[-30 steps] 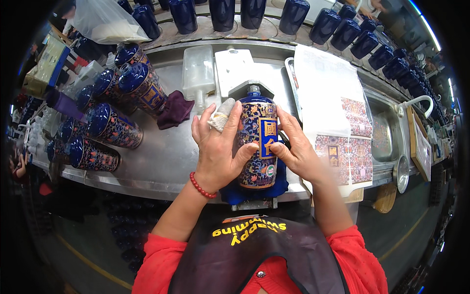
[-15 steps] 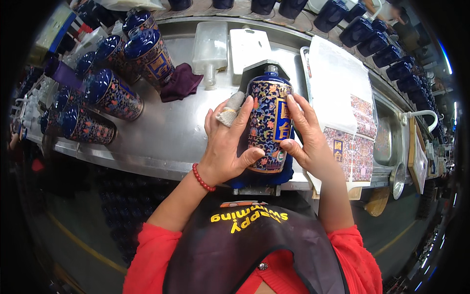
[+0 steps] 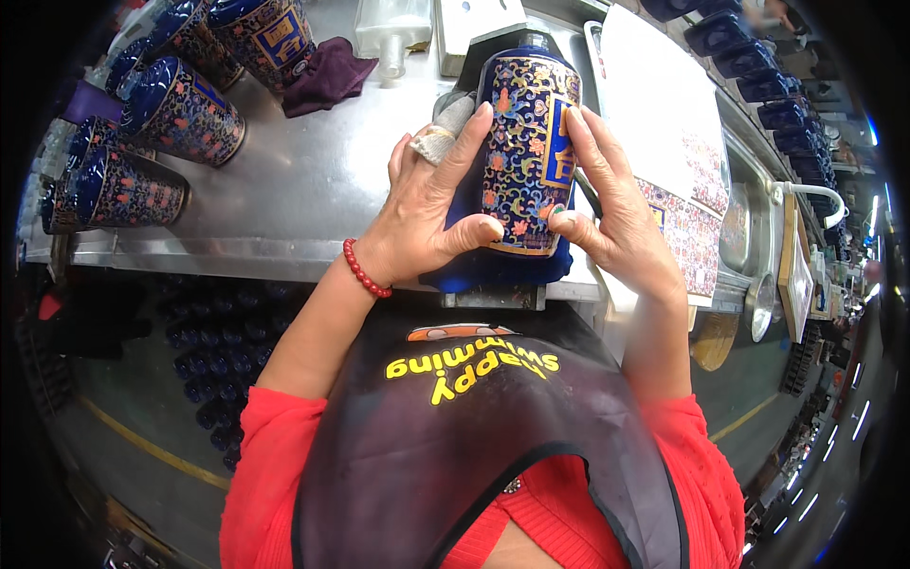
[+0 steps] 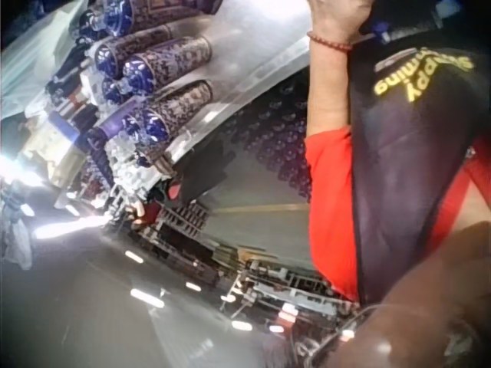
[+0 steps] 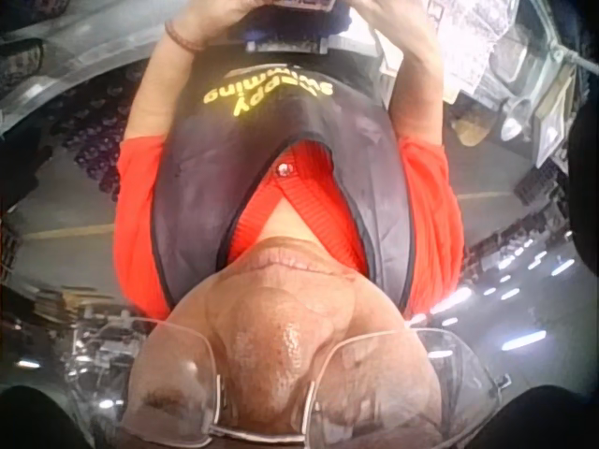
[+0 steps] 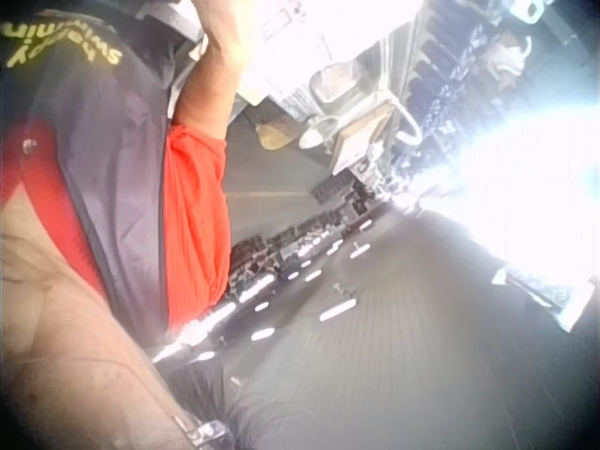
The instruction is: The person applies decorative stickers to a blue bottle, smoothing them with a green card and rotating the bottle to cover multiple sides. The person also handles a sheet of stickers and a blue cloth during the process.
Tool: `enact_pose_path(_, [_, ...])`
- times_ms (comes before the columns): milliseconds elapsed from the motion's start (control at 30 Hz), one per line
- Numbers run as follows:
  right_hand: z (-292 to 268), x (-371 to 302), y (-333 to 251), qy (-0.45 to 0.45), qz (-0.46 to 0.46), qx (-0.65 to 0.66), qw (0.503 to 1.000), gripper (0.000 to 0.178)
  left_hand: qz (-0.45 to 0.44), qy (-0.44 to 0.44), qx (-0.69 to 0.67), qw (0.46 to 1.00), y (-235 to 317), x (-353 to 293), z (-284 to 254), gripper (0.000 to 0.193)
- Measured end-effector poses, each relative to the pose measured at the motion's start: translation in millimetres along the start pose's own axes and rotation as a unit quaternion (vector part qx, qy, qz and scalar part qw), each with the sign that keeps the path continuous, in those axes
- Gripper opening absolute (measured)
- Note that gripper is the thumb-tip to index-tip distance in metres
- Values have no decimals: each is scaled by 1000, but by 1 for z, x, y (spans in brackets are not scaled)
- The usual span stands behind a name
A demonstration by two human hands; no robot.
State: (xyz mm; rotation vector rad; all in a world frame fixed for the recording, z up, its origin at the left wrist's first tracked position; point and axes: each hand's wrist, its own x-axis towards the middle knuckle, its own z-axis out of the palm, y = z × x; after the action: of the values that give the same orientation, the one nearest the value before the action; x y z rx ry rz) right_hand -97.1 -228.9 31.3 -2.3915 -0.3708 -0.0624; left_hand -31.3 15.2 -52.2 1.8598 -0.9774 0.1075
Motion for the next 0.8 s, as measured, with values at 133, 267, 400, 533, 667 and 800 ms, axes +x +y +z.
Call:
enact_pose_path(133, [-1,0,0,-11,-1,-2,1000,100,-1,-12,-6,1000,-4,-1,-2,103])
enact_pose_path(267, [-3,-3,0,-12,-19,-29,999,103,-13,-27,-49,998,-7,-1,-4,106])
enact_pose_path(400, [-2,-5,0,-15,-13,-16,1000,107,-8,-43,-1,999,-7,-4,-4,111])
enact_pose_path(533, [-1,-4,1,-19,-5,9,1000,110,-9,-52,-24,998,-10,-5,-7,112])
enact_pose_path(667, [0,-3,3,-33,43,14,998,131,-67,-58,-118,989,-11,-8,-9,110])
enact_pose_path(800, [0,-3,3,-29,28,21,999,132,-55,-67,-49,995,-9,-15,-6,109])
